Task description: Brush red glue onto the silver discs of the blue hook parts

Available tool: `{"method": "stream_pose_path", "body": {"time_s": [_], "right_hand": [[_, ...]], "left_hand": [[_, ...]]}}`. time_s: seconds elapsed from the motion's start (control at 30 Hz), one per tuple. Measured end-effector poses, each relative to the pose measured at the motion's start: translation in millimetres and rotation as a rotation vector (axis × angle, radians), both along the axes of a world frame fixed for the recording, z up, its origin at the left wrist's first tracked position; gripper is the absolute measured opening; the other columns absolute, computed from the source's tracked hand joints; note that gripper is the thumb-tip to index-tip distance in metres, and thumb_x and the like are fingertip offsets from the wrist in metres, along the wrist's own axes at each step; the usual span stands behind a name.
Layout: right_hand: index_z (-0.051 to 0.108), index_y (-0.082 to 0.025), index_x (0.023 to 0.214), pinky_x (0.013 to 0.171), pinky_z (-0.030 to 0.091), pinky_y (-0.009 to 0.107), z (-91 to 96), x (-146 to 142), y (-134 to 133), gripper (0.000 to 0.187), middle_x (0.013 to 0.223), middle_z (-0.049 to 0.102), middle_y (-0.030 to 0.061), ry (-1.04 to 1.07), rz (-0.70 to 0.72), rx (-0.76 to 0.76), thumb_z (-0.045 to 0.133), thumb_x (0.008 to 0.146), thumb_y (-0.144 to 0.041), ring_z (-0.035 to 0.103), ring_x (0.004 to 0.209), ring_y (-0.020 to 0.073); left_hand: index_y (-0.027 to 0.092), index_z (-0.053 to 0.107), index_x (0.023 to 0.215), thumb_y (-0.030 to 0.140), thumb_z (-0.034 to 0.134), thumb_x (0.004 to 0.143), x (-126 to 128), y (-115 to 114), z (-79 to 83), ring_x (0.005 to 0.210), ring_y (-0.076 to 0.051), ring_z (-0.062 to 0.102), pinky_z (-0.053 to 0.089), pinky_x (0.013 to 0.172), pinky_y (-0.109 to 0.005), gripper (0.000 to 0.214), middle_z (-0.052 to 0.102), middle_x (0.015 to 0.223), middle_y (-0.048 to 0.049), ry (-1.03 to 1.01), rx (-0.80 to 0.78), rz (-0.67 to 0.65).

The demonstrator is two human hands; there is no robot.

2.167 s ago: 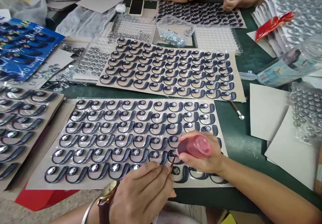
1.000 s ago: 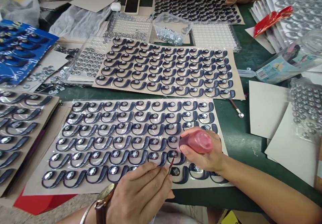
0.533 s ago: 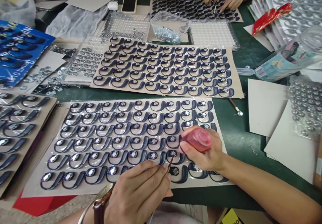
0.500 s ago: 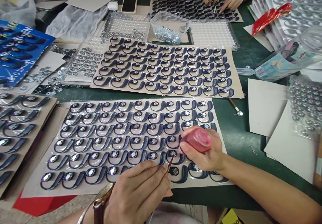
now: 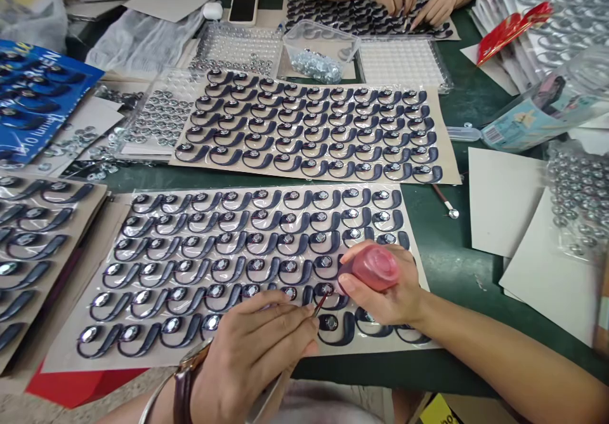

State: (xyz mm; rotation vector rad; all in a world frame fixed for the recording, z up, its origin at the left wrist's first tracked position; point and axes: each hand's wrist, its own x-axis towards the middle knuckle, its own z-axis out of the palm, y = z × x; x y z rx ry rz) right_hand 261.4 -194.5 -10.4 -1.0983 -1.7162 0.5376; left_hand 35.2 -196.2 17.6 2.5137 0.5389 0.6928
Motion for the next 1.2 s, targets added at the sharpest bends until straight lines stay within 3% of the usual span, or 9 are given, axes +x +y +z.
{"method": "stream_pose_path", "body": {"time_s": [0.2, 0.37, 0.43, 0.5, 0.57, 0.63, 0.87, 1.0, 1.2], "right_hand": [[0.054, -0.018, 0.078, 0.047, 0.05, 0.023, -1.4, -1, 0, 0.013, 0.062, 0.063, 0.0007, -0.012, 0.05, 0.035, 0.064, 0.074, -0.026, 0.062, 0.056, 0.013], [0.057, -0.016, 0.085, 0.05, 0.051, 0.023, 4.6, 0, -2, 0.023, 0.063, 0.065, 0.002, -0.028, 0.08, 0.05, 0.068, 0.071, -0.031, 0.063, 0.055, 0.0138], [0.058, -0.016, 0.087, 0.05, 0.051, 0.023, 11.4, 4, -1, 0.027, 0.067, 0.065, 0.002, -0.002, 0.105, -0.033, 0.07, 0.07, -0.035, 0.063, 0.055, 0.0131], [0.058, -0.017, 0.088, 0.051, 0.051, 0.023, 20.0, 10, 3, 0.031, 0.07, 0.065, 0.0018, 0.063, 0.157, -0.209, 0.069, 0.07, -0.041, 0.061, 0.054, 0.0123], [0.059, -0.017, 0.09, 0.052, 0.051, 0.024, 26.9, 15, 9, 0.035, 0.07, 0.065, 0.0012, 0.121, 0.204, -0.388, 0.067, 0.071, -0.046, 0.061, 0.055, 0.0127], [0.06, -0.017, 0.092, 0.055, 0.051, 0.026, 28.4, 17, 17, 0.036, 0.068, 0.065, 0.0005, 0.127, 0.187, -0.468, 0.069, 0.07, -0.043, 0.062, 0.057, 0.014], [0.061, -0.018, 0.084, 0.049, 0.052, 0.026, -0.5, 7, 30, 0.017, 0.07, 0.066, 0.0016, 0.185, -0.045, -0.181, 0.066, 0.072, -0.029, 0.062, 0.053, 0.0135], [0.06, -0.017, 0.092, 0.05, 0.054, 0.027, -4.7, 6, 29, 0.021, 0.066, 0.065, 0.0008, 0.143, 0.027, -0.217, 0.064, 0.074, -0.028, 0.062, 0.054, 0.0143], [0.058, -0.016, 0.085, 0.046, 0.052, 0.024, -0.5, 5, 35, 0.017, 0.068, 0.064, 0.002, 0.076, 0.065, -0.098, 0.066, 0.072, -0.026, 0.06, 0.05, 0.0119]], "left_hand": [[0.014, 0.06, 0.099, 0.004, 0.052, 0.081, 9, 13, 6.0, 0.078, -0.011, 0.065, 0.052, 0.082, -0.031, 0.022, 0.069, 0.091, -0.0039, -0.049, -0.172, 0.115], [0.016, 0.06, 0.093, 0.003, 0.051, 0.082, 9, 17, 3.8, 0.076, -0.01, 0.064, 0.051, 0.081, -0.03, 0.019, 0.069, 0.085, -0.0007, -0.074, -0.279, 0.168], [0.016, 0.06, 0.093, 0.005, 0.05, 0.083, 8, 17, 3.3, 0.075, -0.01, 0.064, 0.051, 0.08, -0.03, 0.018, 0.068, 0.085, -0.0008, -0.066, -0.297, 0.167], [0.015, 0.06, 0.094, 0.006, 0.05, 0.083, 7, 16, 4.1, 0.075, -0.01, 0.064, 0.051, 0.08, -0.029, 0.018, 0.068, 0.086, -0.0017, -0.058, -0.286, 0.159], [0.014, 0.06, 0.096, 0.005, 0.051, 0.082, 7, 16, 5.6, 0.075, -0.01, 0.065, 0.051, 0.081, -0.028, 0.019, 0.069, 0.087, -0.0027, -0.07, -0.248, 0.144], [0.012, 0.06, 0.099, 0.004, 0.052, 0.08, 7, 14, 7.2, 0.079, -0.011, 0.065, 0.05, 0.084, -0.029, 0.022, 0.069, 0.09, -0.004, -0.084, -0.188, 0.112], [0.006, 0.061, 0.102, 0.015, 0.056, 0.083, 7, 21, 9.3, 0.095, -0.017, 0.063, 0.051, 0.087, -0.031, 0.021, 0.067, 0.1, -0.009, 0.063, 0.197, 0.0], [0.007, 0.062, 0.101, 0.016, 0.052, 0.086, 12, 28, 8.0, 0.094, -0.017, 0.064, 0.053, 0.084, -0.031, 0.02, 0.068, 0.097, -0.0079, 0.103, 0.272, -0.004], [0.006, 0.064, 0.098, 0.014, 0.055, 0.083, 16, 27, 6.5, 0.091, -0.021, 0.065, 0.055, 0.081, -0.033, 0.019, 0.069, 0.096, -0.0094, 0.127, 0.329, -0.029]]}}
